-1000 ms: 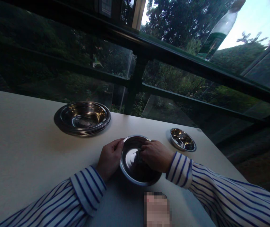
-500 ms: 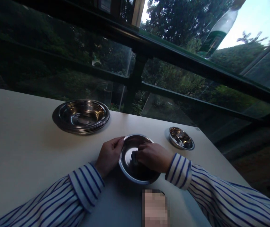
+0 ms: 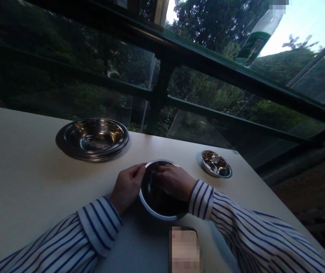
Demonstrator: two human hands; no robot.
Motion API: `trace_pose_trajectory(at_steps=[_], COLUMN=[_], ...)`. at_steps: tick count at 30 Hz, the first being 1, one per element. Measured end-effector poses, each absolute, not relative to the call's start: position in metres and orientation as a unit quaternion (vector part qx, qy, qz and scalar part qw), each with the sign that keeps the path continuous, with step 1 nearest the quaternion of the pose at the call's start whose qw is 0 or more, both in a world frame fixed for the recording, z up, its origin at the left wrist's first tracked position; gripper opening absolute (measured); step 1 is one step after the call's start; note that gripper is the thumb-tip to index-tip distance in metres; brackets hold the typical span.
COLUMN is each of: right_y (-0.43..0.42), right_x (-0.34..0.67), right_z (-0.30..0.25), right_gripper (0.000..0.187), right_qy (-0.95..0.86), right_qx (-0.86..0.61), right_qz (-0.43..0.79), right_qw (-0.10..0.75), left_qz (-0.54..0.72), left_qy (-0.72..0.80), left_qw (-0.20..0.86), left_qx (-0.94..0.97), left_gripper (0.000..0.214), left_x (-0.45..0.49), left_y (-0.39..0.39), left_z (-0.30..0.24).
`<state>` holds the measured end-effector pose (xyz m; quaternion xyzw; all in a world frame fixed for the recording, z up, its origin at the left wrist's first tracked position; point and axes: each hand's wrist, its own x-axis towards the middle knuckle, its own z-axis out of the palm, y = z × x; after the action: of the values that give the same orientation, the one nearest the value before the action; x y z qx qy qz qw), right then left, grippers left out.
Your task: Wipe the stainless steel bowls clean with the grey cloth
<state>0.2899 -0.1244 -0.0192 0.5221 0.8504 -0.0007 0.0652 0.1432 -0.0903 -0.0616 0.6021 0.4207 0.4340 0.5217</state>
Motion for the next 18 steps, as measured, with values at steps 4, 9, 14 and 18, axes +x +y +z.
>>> trace_pose_trajectory(at_steps=[4,9,14,18], right_y=[-0.130,-0.145,-0.144,-0.136], right_x=[0.282,0.294,0.292,0.277], right_z=[-0.018,-0.002,-0.005,-0.016], right_gripper=[0.017,0.018,0.019,0.019], right_qy=[0.884,0.905,0.901,0.892], right_qx=[0.463,0.396,0.407,0.447], right_qz=[-0.042,-0.094,-0.089,-0.048], right_qw=[0.047,0.123,0.120,0.053], left_qz=[0.437,0.426,0.423,0.426], left_qy=[0.429,0.426,0.424,0.442], left_qw=[0.516,0.518,0.534,0.526], left_qx=[0.599,0.607,0.597,0.588], left_gripper=[0.032,0.031,0.034,0.033], left_x=[0.143,0.144,0.146,0.144], left_y=[-0.089,-0.090,-0.091,-0.089], left_z=[-0.062,-0.059,-0.059,-0.061])
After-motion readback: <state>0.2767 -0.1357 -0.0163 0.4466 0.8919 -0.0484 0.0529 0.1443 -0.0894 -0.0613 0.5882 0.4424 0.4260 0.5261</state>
